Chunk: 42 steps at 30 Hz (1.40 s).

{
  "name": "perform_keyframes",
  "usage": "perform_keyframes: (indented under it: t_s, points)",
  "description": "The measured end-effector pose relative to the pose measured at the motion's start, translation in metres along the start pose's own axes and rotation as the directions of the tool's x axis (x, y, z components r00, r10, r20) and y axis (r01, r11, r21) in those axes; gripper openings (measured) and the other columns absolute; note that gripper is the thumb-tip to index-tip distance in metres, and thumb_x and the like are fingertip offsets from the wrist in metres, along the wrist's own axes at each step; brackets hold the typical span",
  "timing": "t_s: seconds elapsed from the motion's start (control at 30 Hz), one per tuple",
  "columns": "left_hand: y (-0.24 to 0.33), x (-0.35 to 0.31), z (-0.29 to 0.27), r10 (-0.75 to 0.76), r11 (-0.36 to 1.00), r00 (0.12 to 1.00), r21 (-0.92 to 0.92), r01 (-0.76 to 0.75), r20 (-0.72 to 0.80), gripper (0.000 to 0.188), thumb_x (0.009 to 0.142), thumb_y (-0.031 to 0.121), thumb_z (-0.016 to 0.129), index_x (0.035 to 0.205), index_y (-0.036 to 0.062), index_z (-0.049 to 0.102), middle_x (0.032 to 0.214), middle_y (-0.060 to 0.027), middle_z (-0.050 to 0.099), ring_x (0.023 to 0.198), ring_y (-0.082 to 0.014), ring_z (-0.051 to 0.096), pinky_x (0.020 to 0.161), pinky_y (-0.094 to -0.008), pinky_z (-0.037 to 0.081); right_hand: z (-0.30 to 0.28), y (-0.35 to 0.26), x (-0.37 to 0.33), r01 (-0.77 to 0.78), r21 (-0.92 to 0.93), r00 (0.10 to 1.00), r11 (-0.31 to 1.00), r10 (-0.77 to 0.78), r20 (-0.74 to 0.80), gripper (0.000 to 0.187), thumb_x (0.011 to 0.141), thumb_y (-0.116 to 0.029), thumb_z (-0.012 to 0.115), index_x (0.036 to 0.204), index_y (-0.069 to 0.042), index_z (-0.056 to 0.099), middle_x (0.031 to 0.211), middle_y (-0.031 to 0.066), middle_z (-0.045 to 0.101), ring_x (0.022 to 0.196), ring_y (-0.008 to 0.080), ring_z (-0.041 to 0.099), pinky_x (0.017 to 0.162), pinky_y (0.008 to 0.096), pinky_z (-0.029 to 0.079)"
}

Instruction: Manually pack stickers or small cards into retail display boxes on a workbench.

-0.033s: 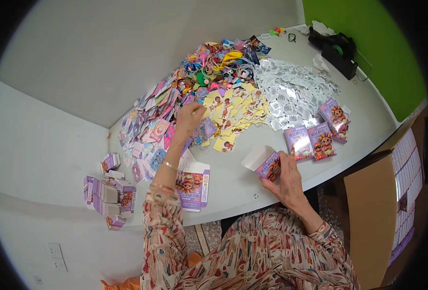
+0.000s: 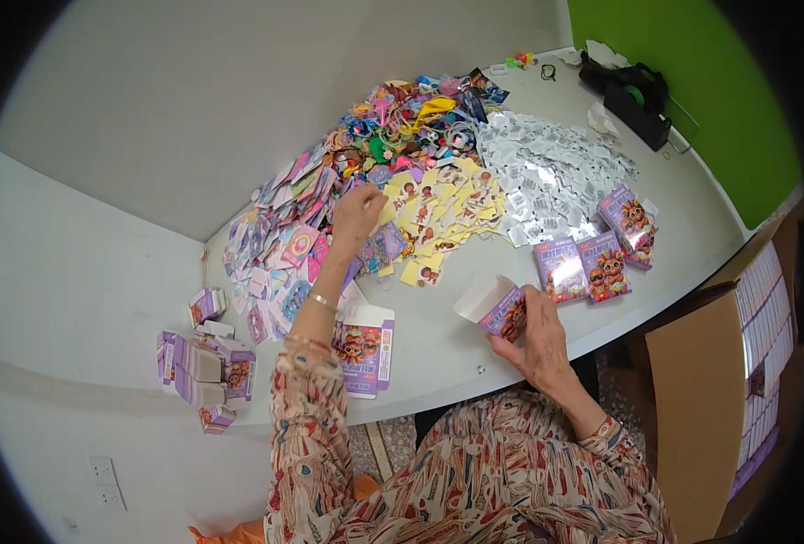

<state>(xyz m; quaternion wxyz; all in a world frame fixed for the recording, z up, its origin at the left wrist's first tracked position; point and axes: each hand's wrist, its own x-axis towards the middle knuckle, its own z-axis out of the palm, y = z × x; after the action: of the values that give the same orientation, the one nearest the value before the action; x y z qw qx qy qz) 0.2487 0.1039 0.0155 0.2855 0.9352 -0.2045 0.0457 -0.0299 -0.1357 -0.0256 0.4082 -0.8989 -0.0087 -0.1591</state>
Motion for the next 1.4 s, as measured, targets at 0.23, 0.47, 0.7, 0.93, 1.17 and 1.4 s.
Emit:
perform_keyframes:
  t_s: [0.23,0.47,0.7,0.93,1.17,1.4]
  points:
    - [-0.003,0.073,0.047,0.002,0.999,0.974,0.050,0.010,-0.227,0.027,0.081,0.026,0.066,0.084,0.0000,0.067,0.080,-0.0206,0.066,0.080,-0.0372,0.065,0.073,-0.0453,0.050,0.004,0.002,-0.006,0.058,-0.059,0.997,0.997,-0.060,-0.040,0.083,0.066,-0.017,0.082,0.131,0.005,0.036,0.114,0.0237,0.049,0.102,0.0395,0.051,0.087,0.0437,0.045]
    - [-0.019,0.100,0.069,0.063,0.960,0.990,0.279,-0.025,-0.128,0.020,0.080,0.025,0.066,0.088,0.0068,0.072,0.088,-0.0185,0.069,0.086,-0.0353,0.066,0.079,-0.0448,0.052,0.012,0.019,-0.006,0.036,0.158,0.997,0.987,-0.026,-0.070,0.080,0.068,-0.014,0.081,0.132,-0.001,0.036,0.119,0.0219,0.047,0.107,0.0394,0.050,0.091,0.0426,0.044]
    - [-0.016,0.089,0.060,0.030,0.987,0.983,0.160,-0.001,-0.180,0.018,0.081,0.020,0.066,0.090,0.0055,0.072,0.088,-0.0161,0.070,0.084,-0.0335,0.066,0.076,-0.0408,0.051,0.011,0.021,-0.005,0.003,0.223,0.999,0.975,0.005,-0.035,0.080,0.068,-0.014,0.080,0.133,-0.001,0.034,0.126,0.0221,0.045,0.114,0.0395,0.048,0.098,0.0419,0.042]
    - [-0.036,0.073,0.039,0.113,0.990,0.954,0.116,-0.083,-0.279,0.017,0.082,0.016,0.065,0.093,0.0044,0.069,0.087,-0.0163,0.069,0.081,-0.0321,0.066,0.073,-0.0393,0.050,0.007,0.019,-0.009,0.020,0.322,0.999,0.947,-0.032,0.031,0.088,0.069,-0.015,0.080,0.139,-0.002,0.029,0.136,0.0209,0.039,0.122,0.0376,0.045,0.102,0.0411,0.039]
    - [-0.033,0.054,0.033,0.065,0.997,0.959,-0.024,-0.074,-0.277,0.018,0.084,0.017,0.062,0.093,0.0043,0.069,0.084,-0.0162,0.068,0.079,-0.0305,0.066,0.074,-0.0388,0.050,0.005,0.016,-0.005,0.009,0.357,0.996,0.934,-0.042,0.084,0.084,0.072,-0.014,0.077,0.140,-0.003,0.029,0.136,0.0200,0.040,0.122,0.0360,0.046,0.103,0.0391,0.038]
    - [-0.039,0.033,-0.002,0.029,0.990,0.983,-0.129,-0.053,-0.179,0.034,0.083,0.026,0.066,0.104,0.0004,0.067,0.088,-0.0132,0.070,0.080,-0.0269,0.066,0.075,-0.0359,0.050,0.010,0.016,-0.004,-0.020,0.322,0.997,0.946,-0.005,0.076,0.079,0.070,-0.011,0.076,0.137,-0.005,0.034,0.127,0.0189,0.047,0.115,0.0342,0.052,0.099,0.0382,0.041]
